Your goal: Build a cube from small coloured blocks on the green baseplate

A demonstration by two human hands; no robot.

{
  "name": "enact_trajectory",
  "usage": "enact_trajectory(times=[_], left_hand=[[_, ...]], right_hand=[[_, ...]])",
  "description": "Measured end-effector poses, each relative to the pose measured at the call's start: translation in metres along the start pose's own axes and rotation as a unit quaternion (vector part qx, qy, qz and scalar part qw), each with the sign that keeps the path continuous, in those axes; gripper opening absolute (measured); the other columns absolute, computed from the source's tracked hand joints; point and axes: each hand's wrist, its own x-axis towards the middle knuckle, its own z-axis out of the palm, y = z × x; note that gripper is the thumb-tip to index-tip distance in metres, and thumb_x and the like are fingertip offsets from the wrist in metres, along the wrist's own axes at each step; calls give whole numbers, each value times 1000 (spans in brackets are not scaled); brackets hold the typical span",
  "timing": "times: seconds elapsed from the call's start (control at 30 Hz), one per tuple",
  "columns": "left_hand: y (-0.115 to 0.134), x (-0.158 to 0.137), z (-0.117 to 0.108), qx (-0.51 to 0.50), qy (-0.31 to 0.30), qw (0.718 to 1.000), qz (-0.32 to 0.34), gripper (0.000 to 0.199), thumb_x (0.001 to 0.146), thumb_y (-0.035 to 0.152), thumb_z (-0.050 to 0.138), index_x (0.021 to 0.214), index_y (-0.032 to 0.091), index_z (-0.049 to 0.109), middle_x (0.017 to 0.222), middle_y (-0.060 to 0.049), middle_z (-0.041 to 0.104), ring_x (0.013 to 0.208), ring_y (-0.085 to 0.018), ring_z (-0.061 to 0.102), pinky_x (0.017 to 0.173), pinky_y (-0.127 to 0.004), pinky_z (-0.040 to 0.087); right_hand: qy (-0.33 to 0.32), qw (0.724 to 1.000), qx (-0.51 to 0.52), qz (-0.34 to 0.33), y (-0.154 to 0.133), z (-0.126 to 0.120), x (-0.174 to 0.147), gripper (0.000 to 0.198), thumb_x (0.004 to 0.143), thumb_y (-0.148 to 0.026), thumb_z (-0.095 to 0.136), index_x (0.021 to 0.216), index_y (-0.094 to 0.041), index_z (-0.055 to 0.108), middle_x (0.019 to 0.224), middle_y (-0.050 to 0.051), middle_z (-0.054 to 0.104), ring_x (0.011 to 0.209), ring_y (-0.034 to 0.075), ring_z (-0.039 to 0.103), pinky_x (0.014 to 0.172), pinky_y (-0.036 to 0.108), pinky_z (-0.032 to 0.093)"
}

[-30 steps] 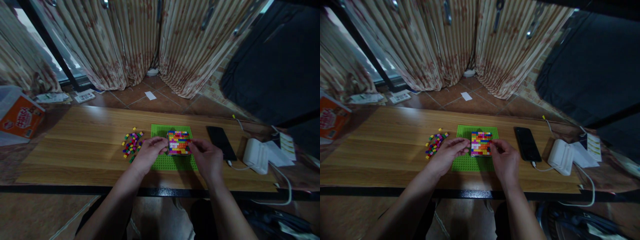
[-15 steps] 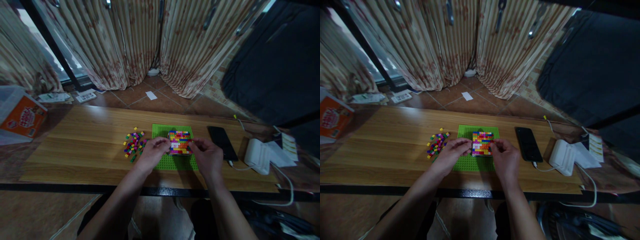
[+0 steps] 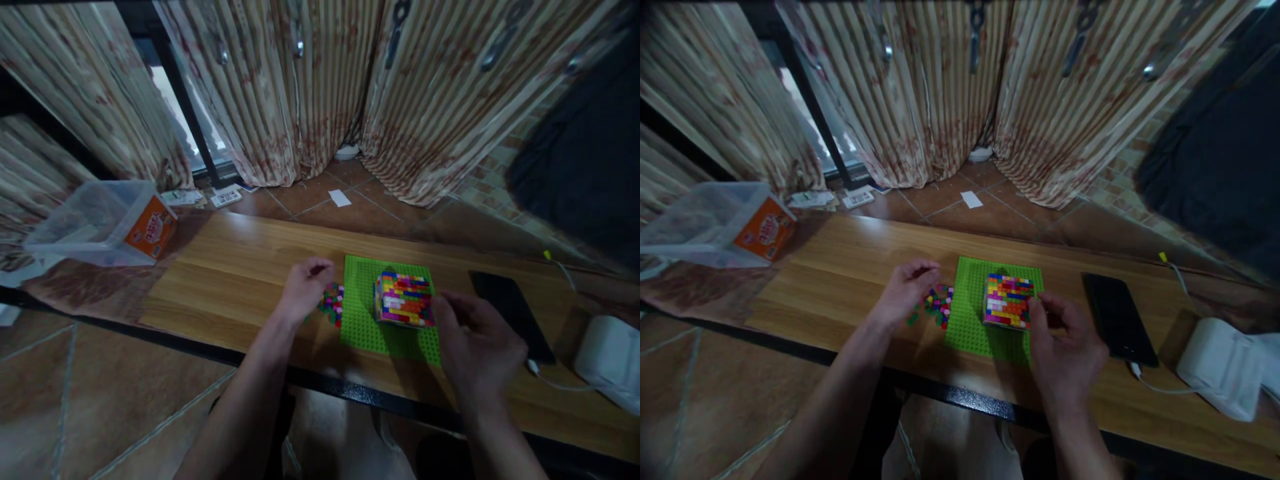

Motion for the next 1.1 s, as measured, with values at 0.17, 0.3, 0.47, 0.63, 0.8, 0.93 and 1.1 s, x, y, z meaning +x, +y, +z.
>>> enact_trajectory(times=[0.17,0.3,0.47,0.63,0.8,0.93,1.1], left_hand=[[-6,13,-51,247,25,965,80,17,72,8,55,71,16,70,71,-1,69,71,-15,62,69,-23,46],[-16,10,-65,309,-45,945,95,20,76,9,52,75,14,71,73,-2,71,71,-14,63,68,-22,48],[-17,2,-71,347,-86,930,86,21,73,8,51,77,14,71,71,0,69,68,-13,62,64,-20,47],[-8,-5,-76,381,-119,914,72,19,72,9,54,77,16,71,71,0,70,66,-13,62,62,-21,45],[-5,-11,-78,385,-137,911,56,12,71,13,62,79,17,70,74,0,71,70,-14,64,64,-22,47],[-2,-14,-75,413,-136,899,45,16,68,11,64,82,17,69,76,0,71,71,-15,64,65,-23,47],[4,-15,-70,438,-151,885,43,16,70,7,59,78,17,68,76,0,70,74,-15,64,67,-24,46]], right_hand=[[-70,988,44,-128,-23,14,-23,16,90,-34,62,91,-21,71,84,3,73,70,17,66,67,30,50],[-210,952,68,-212,-38,36,-41,13,94,-24,57,94,-21,69,88,3,73,80,17,68,74,29,51],[-229,946,37,-225,-45,53,-50,15,95,-22,54,93,-20,69,88,4,72,82,18,68,75,31,51],[-262,943,-13,-205,-43,60,-56,14,92,-23,57,96,-18,69,91,6,72,84,21,68,77,34,51],[-305,934,-53,-176,-41,65,-61,23,85,-27,66,105,-16,70,95,8,71,86,25,68,78,38,53],[-331,927,-64,-164,-40,67,-63,26,82,-24,68,107,-17,69,98,8,70,90,26,68,80,40,53],[-332,928,-55,-160,-38,71,-63,21,88,-21,58,105,-17,68,98,8,70,89,25,68,80,39,53]])
